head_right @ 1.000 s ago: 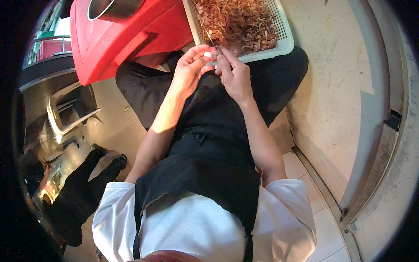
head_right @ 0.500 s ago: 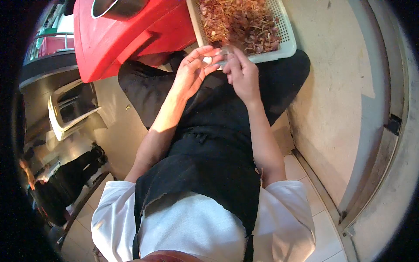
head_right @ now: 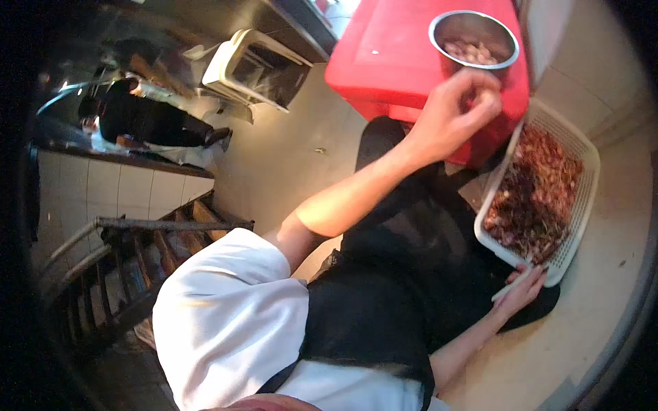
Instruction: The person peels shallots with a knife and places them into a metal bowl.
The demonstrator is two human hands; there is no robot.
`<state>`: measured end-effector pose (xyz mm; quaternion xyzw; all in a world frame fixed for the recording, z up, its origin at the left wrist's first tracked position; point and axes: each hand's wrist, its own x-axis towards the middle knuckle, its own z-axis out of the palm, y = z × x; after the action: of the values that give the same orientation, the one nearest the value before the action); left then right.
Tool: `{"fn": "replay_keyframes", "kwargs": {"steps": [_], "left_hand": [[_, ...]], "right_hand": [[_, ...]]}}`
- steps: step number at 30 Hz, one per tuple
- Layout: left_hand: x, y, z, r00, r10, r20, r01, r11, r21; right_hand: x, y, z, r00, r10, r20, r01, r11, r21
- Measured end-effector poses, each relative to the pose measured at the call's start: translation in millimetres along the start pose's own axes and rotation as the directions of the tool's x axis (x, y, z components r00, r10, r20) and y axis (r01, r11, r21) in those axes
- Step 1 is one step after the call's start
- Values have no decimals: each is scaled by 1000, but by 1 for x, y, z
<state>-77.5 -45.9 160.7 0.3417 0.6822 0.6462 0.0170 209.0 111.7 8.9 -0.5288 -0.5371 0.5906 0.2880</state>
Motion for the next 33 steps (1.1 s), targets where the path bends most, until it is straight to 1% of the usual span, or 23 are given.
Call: {"fn": "replay_keyframes", "kwargs": {"steps": [3, 6, 7, 8, 9, 10, 11, 12, 13, 15, 16, 17, 19, 20, 22, 23, 25, 27, 28, 29, 31, 32, 33], "left_hand": [[51, 10, -13, 985, 133, -112, -125, 989, 79], [89, -17, -21, 938, 345, 15, -304, 805, 508], [91, -16, -24, 939, 333, 85, -322, 765, 557], [95, -29, -25, 940, 314, 133, -332, 756, 563], [92, -32, -24, 944, 323, 65, -292, 726, 622], [82, -12, -20, 957, 291, -8, -227, 762, 606], [71, 17, -15, 910, 411, -62, -335, 813, 476], [66, 14, -10, 895, 440, -73, -368, 822, 435], [53, 7, -2, 936, 347, -63, -302, 882, 361], [22, 6, 26, 955, 250, 160, -286, 919, 270], [8, 2, 43, 914, 207, 350, -301, 923, 240], [-6, -6, 61, 833, 159, 530, -307, 930, 203], [-27, -34, 102, 653, 179, 736, -346, 935, 80], [-38, -55, 123, 610, 97, 786, -288, 952, 107], [-58, -105, 157, 521, -117, 845, -357, 870, 340], [-63, -110, 165, 408, -325, 853, -331, 818, 470], [-76, -124, 180, 248, -435, 866, -433, 750, 500], [-100, -135, 179, 379, -314, 871, -570, 662, 486], [-96, -128, 183, 299, -428, 853, -504, 688, 522], [-101, -146, 183, 380, -337, 861, -545, 671, 503], [-88, -163, 187, 348, -392, 851, -407, 755, 514], [-88, -202, 191, 443, -349, 826, -379, 762, 525], [-81, -196, 184, 491, -313, 813, -294, 819, 493]], "right_hand": [[-8, -7, 4, 1000, -4, -22, 5, 1000, 17], [1, 10, -4, 1000, -3, -21, 5, 997, 83], [5, 15, -7, 999, 8, -51, -6, 999, 31], [15, 31, -12, 999, 7, -51, -4, 998, 60], [7, 20, -8, 995, -11, -99, 8, 1000, -26], [-1, 11, -3, 994, -15, -111, 15, 1000, 1], [3, 19, -9, 999, -9, -35, 13, 992, 122], [7, 26, -11, 999, -24, -25, 28, 984, 176], [0, 16, -5, 998, -23, -60, 32, 987, 160], [-5, 11, -1, 996, -52, -72, 61, 989, 135], [-3, 10, 0, 997, -54, -62, 64, 985, 161], [-2, 14, 1, 997, -52, -55, 61, 982, 181], [1, 16, 5, 995, -21, -95, 42, 974, 224], [3, 22, 2, 997, -22, -69, 37, 972, 231], [5, 20, 0, 999, -29, -31, 37, 963, 268], [3, 17, 1, 999, -32, -16, 35, 954, 296], [2, 17, 1, 998, -60, -17, 62, 943, 326], [3, 19, 0, 997, -76, -24, 80, 954, 287], [4, 19, 0, 995, -93, -21, 95, 954, 284], [3, 19, 1, 994, -108, -14, 107, 953, 283], [2, 16, 1, 996, -87, -32, 93, 958, 271], [2, 15, 1, 995, -94, -30, 98, 960, 264], [2, 16, 2, 995, -98, -28, 102, 961, 259]]}}
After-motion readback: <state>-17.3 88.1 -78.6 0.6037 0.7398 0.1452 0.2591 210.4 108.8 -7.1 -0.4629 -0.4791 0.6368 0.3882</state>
